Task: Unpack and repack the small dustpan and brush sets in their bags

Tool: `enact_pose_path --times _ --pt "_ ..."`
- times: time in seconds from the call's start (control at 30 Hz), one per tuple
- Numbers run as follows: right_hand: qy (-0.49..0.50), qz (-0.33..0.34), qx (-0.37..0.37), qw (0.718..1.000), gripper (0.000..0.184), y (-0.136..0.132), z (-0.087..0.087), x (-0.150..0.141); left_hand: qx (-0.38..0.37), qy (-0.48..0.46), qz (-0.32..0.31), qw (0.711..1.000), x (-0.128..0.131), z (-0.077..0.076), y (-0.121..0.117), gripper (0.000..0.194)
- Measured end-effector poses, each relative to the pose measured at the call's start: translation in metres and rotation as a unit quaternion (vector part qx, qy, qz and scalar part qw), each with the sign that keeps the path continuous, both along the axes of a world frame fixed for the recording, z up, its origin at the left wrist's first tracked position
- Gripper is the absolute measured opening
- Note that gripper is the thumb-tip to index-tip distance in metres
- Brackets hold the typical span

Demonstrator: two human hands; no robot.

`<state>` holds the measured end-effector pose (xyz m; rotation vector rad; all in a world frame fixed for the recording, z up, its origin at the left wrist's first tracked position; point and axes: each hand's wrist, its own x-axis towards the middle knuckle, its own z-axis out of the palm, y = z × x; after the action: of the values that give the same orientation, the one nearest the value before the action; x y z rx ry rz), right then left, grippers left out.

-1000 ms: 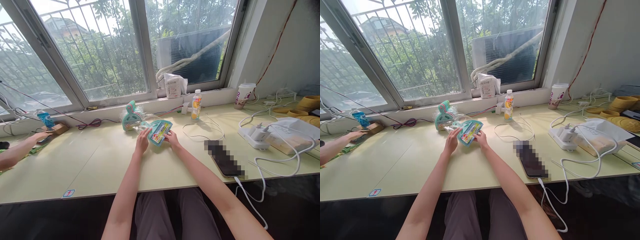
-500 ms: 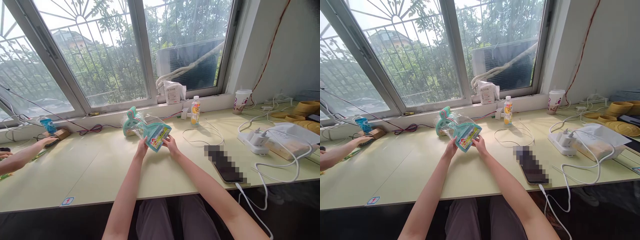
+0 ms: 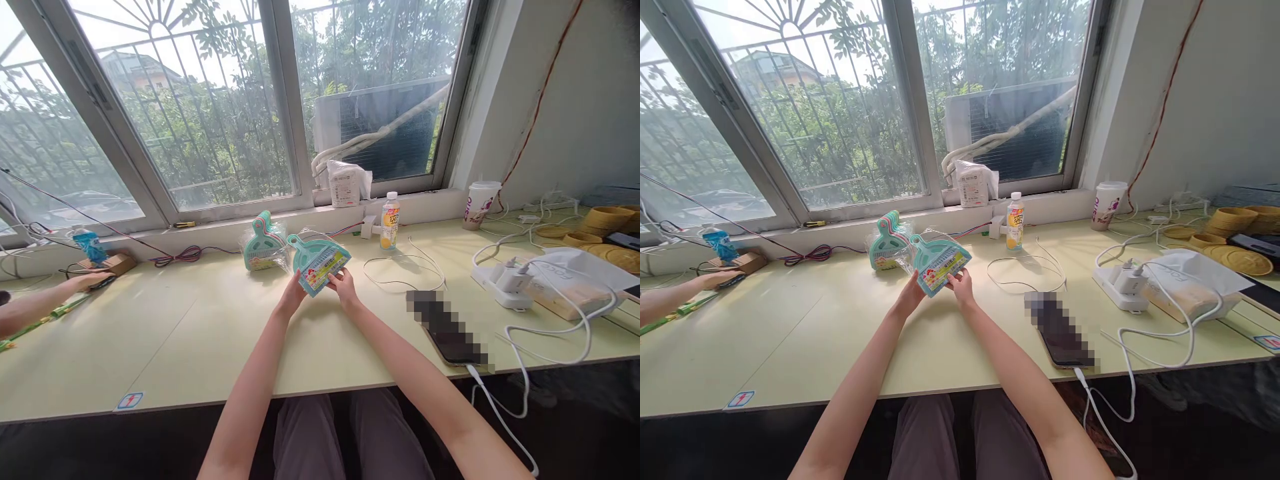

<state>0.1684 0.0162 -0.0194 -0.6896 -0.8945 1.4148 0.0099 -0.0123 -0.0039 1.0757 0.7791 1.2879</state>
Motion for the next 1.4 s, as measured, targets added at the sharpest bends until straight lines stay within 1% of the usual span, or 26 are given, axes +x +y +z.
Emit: enact_pose_path --times 0.07,0.1,0.2,0.33,0.43,0.5,0.63,0.7,0.87,0.97,1.07,1.13,1.27,1.4 --pt "-0.013 0.0 0.005 1.0 0.029 0.0 0.0 -0.001 0.015 -0.005 0.032 0.999 0.001 0.0 0.001 0.066" --pt "-0.016 -0.002 0.007 1.0 0.029 0.0 0.0 -0.001 0.019 0.0 0.034 0.999 0.002 0.0 0.001 0.066" --pt "-0.011 -0.014 0.007 1.0 0.029 0.004 -0.002 0.0 0.022 0.026 0.008 0.999 0.007 -0.001 -0.001 0.067" --pt "0.0 -0.039 0.003 0.999 0.031 0.011 -0.005 0.003 0.0 0.051 -0.026 0.998 0.016 -0.001 -0.004 0.066" --pt "0.002 -0.045 0.006 0.999 0.033 0.013 -0.007 0.004 0.018 0.05 -0.037 0.998 0.02 -0.001 -0.003 0.063" --pt "0.005 -0.043 0.009 0.999 0.034 0.014 -0.007 0.003 0.029 0.045 -0.008 0.999 0.021 -0.002 0.0 0.063" --pt "0.018 -0.031 0.003 0.999 0.032 0.013 -0.005 0.0 0.009 0.053 0.077 0.996 0.021 -0.009 0.008 0.064" --pt "0.026 -0.026 -0.002 0.999 0.031 0.012 -0.004 -0.001 0.009 0.052 0.092 0.994 0.02 -0.013 0.011 0.064" --pt "0.028 -0.019 -0.043 0.998 0.025 0.012 -0.001 0.001 0.03 0.062 0.092 0.993 0.019 -0.02 0.016 0.067" --pt "0.017 -0.033 -0.083 0.996 0.022 0.013 0.001 0.004 0.043 0.073 0.102 0.991 0.019 -0.021 0.018 0.071" --pt "0.022 -0.046 -0.115 0.992 0.021 0.014 0.001 0.008 0.071 0.08 0.095 0.99 0.021 -0.019 0.019 0.078" --pt "0.035 -0.045 -0.125 0.991 0.019 0.015 0.001 0.01 0.092 0.079 0.081 0.989 0.022 -0.018 0.017 0.078" --pt "0.05 -0.046 -0.133 0.989 0.025 0.018 -0.002 0.012 0.113 0.081 0.065 0.988 0.023 -0.016 0.014 0.077" --pt "0.054 -0.05 -0.147 0.986 0.019 0.021 -0.005 0.013 0.118 0.086 0.063 0.987 0.021 -0.017 0.013 0.077"
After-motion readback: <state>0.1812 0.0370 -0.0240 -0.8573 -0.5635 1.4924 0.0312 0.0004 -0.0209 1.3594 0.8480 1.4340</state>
